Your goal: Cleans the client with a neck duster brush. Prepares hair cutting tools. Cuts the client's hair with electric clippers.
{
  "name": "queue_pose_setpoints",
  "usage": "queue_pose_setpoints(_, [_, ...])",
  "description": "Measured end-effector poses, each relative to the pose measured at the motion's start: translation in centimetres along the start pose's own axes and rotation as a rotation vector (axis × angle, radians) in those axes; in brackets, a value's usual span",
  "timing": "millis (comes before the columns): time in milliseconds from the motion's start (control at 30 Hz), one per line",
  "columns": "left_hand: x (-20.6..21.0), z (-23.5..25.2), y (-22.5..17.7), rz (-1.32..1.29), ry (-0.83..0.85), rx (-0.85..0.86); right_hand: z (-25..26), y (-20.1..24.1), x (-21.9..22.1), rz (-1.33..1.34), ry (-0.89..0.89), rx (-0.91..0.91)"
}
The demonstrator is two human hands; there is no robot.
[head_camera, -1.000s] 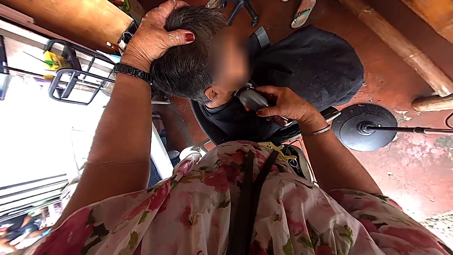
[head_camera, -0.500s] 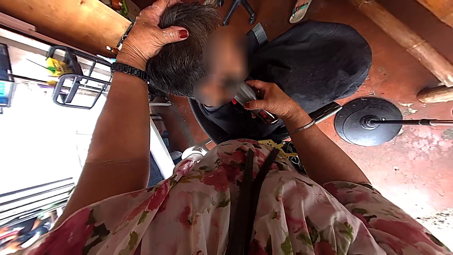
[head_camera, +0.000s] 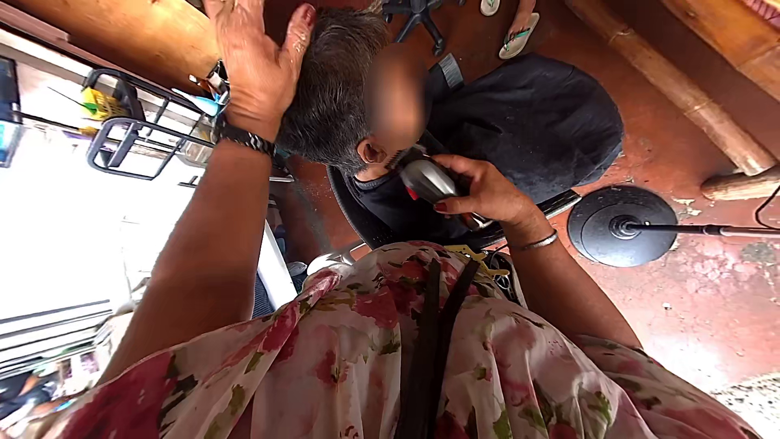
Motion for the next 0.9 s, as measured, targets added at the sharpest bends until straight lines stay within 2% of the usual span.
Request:
queue_pose_setpoints(67, [-1.9,-1.8,-4.5,0.24,-0.136,0.237,-2.1,-2.3,-1.5,0.089,-0.092,0.117])
queue_pose_setpoints(100, [-1.6,-3.0,-6.6,0.312,-0.095,0.334,-3.3,-3.5,-2.2,0.118,-0.146,0.174])
queue_pose_setpoints(167, [0.9,-5.2,-9.2,0.413,0.119,0.439,-5.3,-5.3,-3.3,0.162,-0.233,0.231])
queue_pose_setpoints(233, [3.9,-7.4,-9.9,0.427,0.379,0.47,-6.7,-6.3,-3.7,0.192,-0.285,0.251])
queue_pose_setpoints(333, [6.3,-11.0,-11.0,0.259,0.728,0.508,-7.9,-7.2,-3.5,0.227,-0.319,0.284])
queue_pose_setpoints(400, [6.6,-13.3,-12.5,0.033,0.843,0.575,-8.3,-7.6,-3.1,0.236,-0.317,0.297])
queue_pose_setpoints(467, [6.3,-14.3,-13.6,-0.116,0.83,0.626,-8.4,-7.8,-2.6,0.235,-0.3,0.3])
queue_pose_setpoints(500, [6.0,-13.9,-13.7,-0.094,0.773,0.625,-8.3,-7.7,-2.4,0.235,-0.29,0.299])
queue_pose_setpoints(567, [5.9,-12.1,-13.0,0.111,0.701,0.541,-7.9,-7.5,-1.9,0.24,-0.287,0.3])
queue_pose_setpoints(633, [7.1,-10.9,-11.8,0.315,0.749,0.435,-7.2,-7.1,-1.5,0.254,-0.296,0.301])
queue_pose_setpoints(667, [7.9,-11.2,-11.8,0.311,0.8,0.412,-6.8,-7.0,-1.3,0.265,-0.305,0.302])
queue_pose_setpoints(800, [9.5,-15.2,-15.2,-0.085,1.012,0.573,-4.9,-6.1,-0.9,0.187,-0.279,0.313])
queue_pose_setpoints(833, [8.6,-15.3,-16.0,-0.161,0.949,0.619,-4.3,-5.9,-0.8,0.159,-0.268,0.316])
queue_pose_setpoints(900, [5.4,-12.9,-16.0,-0.173,0.659,0.609,-3.0,-5.5,-0.7,0.128,-0.249,0.319])
Point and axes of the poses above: each hand's wrist, its own z-axis towards the middle knuckle, its own x-axis out of the palm, y = z × x, the point moved 9 cm from there along z, towards the middle knuckle, and after that the axes turned 7 degrees about x, right-handed, at the moved point
